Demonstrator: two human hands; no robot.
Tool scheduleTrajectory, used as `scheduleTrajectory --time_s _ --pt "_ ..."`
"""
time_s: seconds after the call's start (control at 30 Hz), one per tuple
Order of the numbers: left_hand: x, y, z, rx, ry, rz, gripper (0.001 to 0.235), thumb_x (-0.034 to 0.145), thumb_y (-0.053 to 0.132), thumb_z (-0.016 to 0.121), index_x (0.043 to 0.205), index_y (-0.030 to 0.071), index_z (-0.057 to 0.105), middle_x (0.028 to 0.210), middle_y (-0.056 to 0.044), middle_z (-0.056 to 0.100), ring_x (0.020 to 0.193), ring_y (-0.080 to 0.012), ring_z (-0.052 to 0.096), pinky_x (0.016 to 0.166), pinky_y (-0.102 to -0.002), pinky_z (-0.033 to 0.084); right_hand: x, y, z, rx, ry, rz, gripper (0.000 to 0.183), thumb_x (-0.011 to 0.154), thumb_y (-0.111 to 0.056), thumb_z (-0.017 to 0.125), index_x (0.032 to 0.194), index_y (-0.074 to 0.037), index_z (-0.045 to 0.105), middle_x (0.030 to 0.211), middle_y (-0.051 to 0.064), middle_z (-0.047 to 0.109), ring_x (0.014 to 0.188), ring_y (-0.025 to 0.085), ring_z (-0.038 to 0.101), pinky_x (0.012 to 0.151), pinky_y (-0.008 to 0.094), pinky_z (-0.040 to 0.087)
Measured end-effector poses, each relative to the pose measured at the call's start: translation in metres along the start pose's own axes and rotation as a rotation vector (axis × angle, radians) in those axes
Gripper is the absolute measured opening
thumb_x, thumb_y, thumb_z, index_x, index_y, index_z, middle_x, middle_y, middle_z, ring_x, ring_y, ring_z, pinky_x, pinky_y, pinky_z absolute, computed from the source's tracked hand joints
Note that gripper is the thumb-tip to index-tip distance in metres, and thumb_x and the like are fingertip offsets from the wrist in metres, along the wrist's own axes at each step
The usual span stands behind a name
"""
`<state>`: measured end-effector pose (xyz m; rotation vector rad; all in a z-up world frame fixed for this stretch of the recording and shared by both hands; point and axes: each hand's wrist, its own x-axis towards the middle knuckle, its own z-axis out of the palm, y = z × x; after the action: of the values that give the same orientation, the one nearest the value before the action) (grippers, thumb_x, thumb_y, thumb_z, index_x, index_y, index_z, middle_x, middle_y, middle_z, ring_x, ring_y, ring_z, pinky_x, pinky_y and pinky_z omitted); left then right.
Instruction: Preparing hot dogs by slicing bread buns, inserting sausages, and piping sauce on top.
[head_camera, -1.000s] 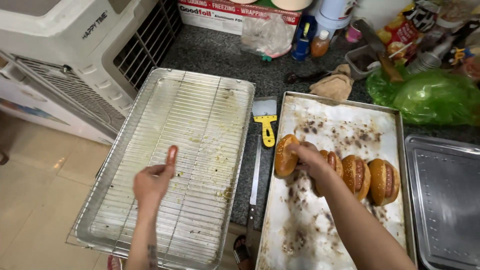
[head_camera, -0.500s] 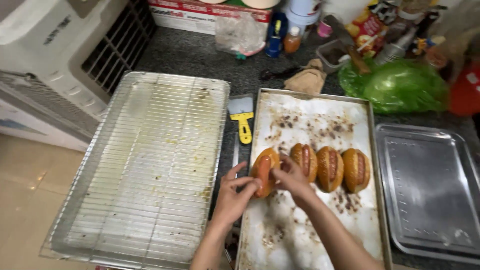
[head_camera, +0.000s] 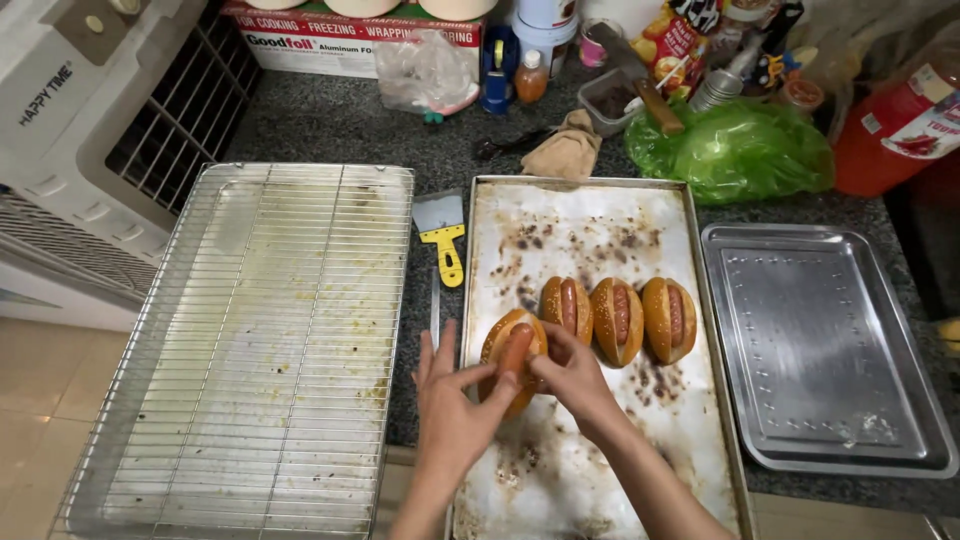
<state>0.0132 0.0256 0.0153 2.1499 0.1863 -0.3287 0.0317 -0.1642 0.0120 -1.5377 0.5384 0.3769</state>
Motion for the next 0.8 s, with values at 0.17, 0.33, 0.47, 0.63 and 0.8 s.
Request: scheduleTrajectory --time_s 0.17,0.33,0.47,0.63,0.8 --pt "-0.014 0.002 0.008 0.158 0.218 0.218 0.04 0.1 0.045 0.087 0.132 0.026 0.101 0.199 -0.017 0.037 0.187 -0.0459 0.013 0.146 -0.081 0.014 0.001 0.013 0.001 0.158 -0.024 -0.038 0.07 0.096 -0.011 0.074 0.166 -0.002 0.076 0.144 0.015 0.087 0.114 0.029 0.082 0.088 0.049 0.075" --pt "-0.023 0.0 0.02 0.333 0.37 0.307 0.045 0.112 0.045 0.074 0.14 0.016 0.093 0.176 -0.022 0.064 0.175 -0.0439 0.043 0.087 -0.068 0.076 0.006 0.023 0.004 0.226 0.002 -0.024 0.069 0.098 -0.009 0.079 0.166 -0.004 0.075 0.146 0.014 0.088 0.118 0.029 0.082 0.092 0.052 0.075" --pt "-0.024 -0.011 0.019 0.244 0.244 0.244 0.05 0.115 0.046 0.071 0.15 0.015 0.087 0.178 -0.021 0.063 0.171 -0.0421 0.047 0.102 -0.073 0.073 0.008 0.026 0.002 0.223 0.01 -0.006 0.065 0.101 -0.008 0.078 0.166 -0.005 0.076 0.138 0.012 0.086 0.11 0.027 0.081 0.089 0.048 0.073" --pt "-0.003 -0.085 0.02 -0.322 0.258 0.141 0.034 0.116 0.032 0.072 0.14 0.019 0.091 0.147 -0.006 0.092 0.131 -0.0249 0.087 0.116 -0.046 0.071 0.004 0.013 0.0 0.153 0.008 0.054 0.068 0.102 -0.021 0.085 0.166 -0.015 0.064 0.147 0.014 0.085 0.121 0.029 0.079 0.095 0.05 0.066" --pt "0.005 -0.072 0.018 -0.564 -0.162 -0.243 0.057 0.12 0.043 0.062 0.17 0.019 0.074 0.154 -0.011 0.089 0.132 -0.0262 0.088 0.111 -0.039 0.073 0.009 0.029 -0.001 0.135 -0.037 0.074 0.04 0.109 -0.017 0.084 0.14 -0.016 0.059 0.126 0.008 0.07 0.108 0.026 0.074 0.09 0.047 0.069"
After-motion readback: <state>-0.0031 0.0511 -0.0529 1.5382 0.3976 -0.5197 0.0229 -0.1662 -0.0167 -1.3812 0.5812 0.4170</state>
